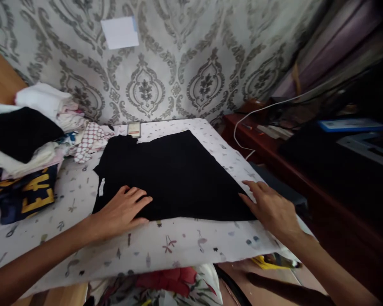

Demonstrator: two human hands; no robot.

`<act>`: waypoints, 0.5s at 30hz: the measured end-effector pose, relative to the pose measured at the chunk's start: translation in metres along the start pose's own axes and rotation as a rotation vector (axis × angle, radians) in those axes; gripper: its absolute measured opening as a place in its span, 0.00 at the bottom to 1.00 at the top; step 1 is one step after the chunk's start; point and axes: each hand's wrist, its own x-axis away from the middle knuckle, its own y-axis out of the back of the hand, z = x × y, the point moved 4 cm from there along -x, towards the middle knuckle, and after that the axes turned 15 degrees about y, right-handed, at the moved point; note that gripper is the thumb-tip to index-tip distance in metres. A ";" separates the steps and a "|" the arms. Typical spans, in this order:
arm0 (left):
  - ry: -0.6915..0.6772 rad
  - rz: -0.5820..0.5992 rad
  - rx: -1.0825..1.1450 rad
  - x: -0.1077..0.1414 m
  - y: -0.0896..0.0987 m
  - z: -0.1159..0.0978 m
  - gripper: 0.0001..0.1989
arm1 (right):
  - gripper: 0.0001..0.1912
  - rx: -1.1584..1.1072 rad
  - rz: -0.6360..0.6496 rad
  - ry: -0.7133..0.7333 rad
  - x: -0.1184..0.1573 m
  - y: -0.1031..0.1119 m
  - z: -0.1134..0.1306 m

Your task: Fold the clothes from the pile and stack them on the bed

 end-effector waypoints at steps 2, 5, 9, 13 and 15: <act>0.124 -0.018 0.039 0.009 0.004 0.026 0.24 | 0.17 -0.091 -0.060 0.145 -0.011 0.006 0.024; 0.285 -0.049 0.099 0.012 0.000 0.065 0.24 | 0.16 -0.393 -0.010 0.405 -0.031 0.010 0.083; 0.356 -0.048 0.050 -0.005 -0.007 0.094 0.27 | 0.18 -0.510 0.129 0.685 -0.053 0.008 0.169; 0.418 0.029 -0.048 -0.026 -0.004 0.107 0.26 | 0.14 -0.389 0.155 0.727 -0.061 0.001 0.207; 0.431 0.077 -0.017 -0.029 0.001 0.113 0.20 | 0.10 -0.370 0.157 0.718 -0.059 -0.001 0.208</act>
